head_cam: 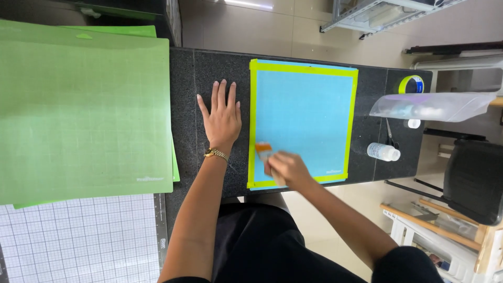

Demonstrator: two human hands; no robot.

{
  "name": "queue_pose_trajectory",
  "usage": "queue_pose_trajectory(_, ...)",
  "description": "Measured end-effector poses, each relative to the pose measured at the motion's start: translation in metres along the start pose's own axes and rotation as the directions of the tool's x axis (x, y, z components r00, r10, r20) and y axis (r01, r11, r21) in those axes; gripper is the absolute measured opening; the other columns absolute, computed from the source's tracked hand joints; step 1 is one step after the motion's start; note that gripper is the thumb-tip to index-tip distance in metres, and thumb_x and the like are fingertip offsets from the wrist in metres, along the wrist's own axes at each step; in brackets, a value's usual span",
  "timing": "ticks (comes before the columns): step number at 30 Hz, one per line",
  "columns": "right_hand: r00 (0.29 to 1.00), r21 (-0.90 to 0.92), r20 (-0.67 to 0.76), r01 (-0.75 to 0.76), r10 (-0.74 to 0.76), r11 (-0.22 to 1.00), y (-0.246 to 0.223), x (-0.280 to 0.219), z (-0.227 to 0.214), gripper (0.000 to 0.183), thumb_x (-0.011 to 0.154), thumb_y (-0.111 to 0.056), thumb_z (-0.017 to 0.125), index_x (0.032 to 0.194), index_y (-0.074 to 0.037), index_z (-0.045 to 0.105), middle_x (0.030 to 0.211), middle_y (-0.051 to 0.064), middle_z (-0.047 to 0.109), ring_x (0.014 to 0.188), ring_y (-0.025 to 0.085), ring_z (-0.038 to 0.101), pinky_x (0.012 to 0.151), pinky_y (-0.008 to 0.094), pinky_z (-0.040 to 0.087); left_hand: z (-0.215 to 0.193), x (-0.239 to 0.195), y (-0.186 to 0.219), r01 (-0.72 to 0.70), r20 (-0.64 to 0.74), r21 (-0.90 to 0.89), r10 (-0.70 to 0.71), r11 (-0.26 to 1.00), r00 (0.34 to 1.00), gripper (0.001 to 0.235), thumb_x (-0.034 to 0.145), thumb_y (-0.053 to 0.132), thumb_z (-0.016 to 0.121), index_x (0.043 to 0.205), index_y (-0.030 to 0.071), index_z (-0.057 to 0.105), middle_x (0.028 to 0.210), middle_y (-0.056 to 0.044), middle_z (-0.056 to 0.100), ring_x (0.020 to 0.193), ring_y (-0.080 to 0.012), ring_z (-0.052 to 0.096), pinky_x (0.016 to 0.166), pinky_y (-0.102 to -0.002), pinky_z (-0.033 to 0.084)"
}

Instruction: Applying liquid adhesive to a blue cutting mat and spreading it evenly with a brush to restore its tackiness.

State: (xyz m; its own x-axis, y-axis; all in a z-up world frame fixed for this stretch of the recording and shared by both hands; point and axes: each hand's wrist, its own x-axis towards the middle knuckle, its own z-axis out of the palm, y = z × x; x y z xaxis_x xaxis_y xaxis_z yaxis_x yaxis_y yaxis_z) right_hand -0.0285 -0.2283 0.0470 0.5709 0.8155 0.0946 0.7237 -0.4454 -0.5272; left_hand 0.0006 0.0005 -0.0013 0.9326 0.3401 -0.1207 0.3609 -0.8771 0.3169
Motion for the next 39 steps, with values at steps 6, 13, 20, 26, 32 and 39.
queue_pose_trajectory(6, 0.996, -0.002, 0.061, 0.073, -0.073, 0.997, -0.030, -0.019, -0.030, 0.039, 0.098, -0.007, 0.065, 0.064, -0.010, 0.046, 0.052, 0.004, 0.044, 0.045, 0.024, 0.051, 0.043, 0.031, 0.047, -0.006, 0.001, 0.001, 0.009, 0.062, -0.021, -0.008, 1.000, 0.998, 0.047, 0.112, 0.034, 0.029, 0.158, 0.027, 0.031, 0.162, -0.002, 0.031, 0.155, -0.0184, 0.019, 0.124, -0.063, 0.005)
queue_pose_trajectory(13, 0.972, 0.281, 0.220, -0.149, 0.088, 0.948, 0.022, 0.013, -0.030, 0.042, 0.093, -0.023, 0.077, 0.066, -0.009, 0.048, 0.049, 0.012, 0.051, 0.049, 0.035, 0.059, 0.050, 0.035, 0.049, -0.017, 0.002, 0.004, -0.011, 0.091, -0.017, 0.012, 1.000, 0.996, 0.047, 0.112, 0.033, 0.027, 0.159, 0.026, 0.029, 0.162, -0.004, 0.029, 0.156, -0.0198, 0.016, 0.124, -0.063, 0.005)
queue_pose_trajectory(20, 0.938, 0.226, 0.306, -0.238, 0.163, 0.944, 0.109, 0.114, -0.037, 0.035, 0.096, -0.040, 0.071, 0.074, -0.015, 0.060, 0.060, 0.008, 0.062, 0.058, 0.028, 0.061, 0.062, 0.038, 0.051, -0.014, 0.004, 0.006, 0.014, 0.092, 0.037, -0.017, 0.999, 0.996, 0.046, 0.111, 0.033, 0.029, 0.156, 0.028, 0.032, 0.161, -0.001, 0.030, 0.156, -0.0186, 0.017, 0.124, -0.063, 0.007)
queue_pose_trajectory(26, 0.930, 0.225, 0.059, -0.367, 0.363, 0.903, 0.132, 0.169, -0.055, 0.020, 0.094, -0.033, 0.075, 0.082, -0.017, 0.070, 0.058, 0.003, 0.064, 0.053, 0.019, 0.058, 0.057, 0.031, 0.046, 0.001, 0.001, 0.004, 0.004, 0.004, 0.074, -0.004, 0.997, 1.000, 0.045, 0.111, 0.033, 0.031, 0.156, 0.028, 0.035, 0.159, -0.001, 0.033, 0.155, -0.0189, 0.019, 0.122, -0.064, 0.005)
queue_pose_trajectory(32, 0.818, 0.293, -0.390, -0.326, 0.423, 0.899, 0.197, 0.134, -0.026, 0.033, 0.099, -0.023, 0.074, 0.069, -0.014, 0.068, 0.051, 0.004, 0.061, 0.045, 0.017, 0.053, 0.051, 0.025, 0.046, 0.009, 0.002, 0.004, -0.009, -0.058, 0.042, 0.011, 0.999, 0.998, 0.044, 0.110, 0.031, 0.037, 0.154, 0.026, 0.039, 0.159, -0.003, 0.037, 0.154, -0.0207, 0.025, 0.121, -0.065, 0.007)
queue_pose_trajectory(39, 0.508, 0.350, -0.589, -0.541, 0.628, 0.765, 0.268, 0.001, -0.106, 0.034, 0.106, -0.025, 0.068, 0.075, -0.014, 0.076, 0.060, 0.009, 0.066, 0.055, 0.015, 0.056, 0.054, 0.030, 0.043, 0.012, 0.001, 0.005, 0.007, -0.084, 0.031, -0.004, 1.000, 0.996, 0.044, 0.110, 0.028, 0.042, 0.154, 0.024, 0.043, 0.160, -0.004, 0.039, 0.155, -0.0218, 0.027, 0.121, -0.065, 0.007)
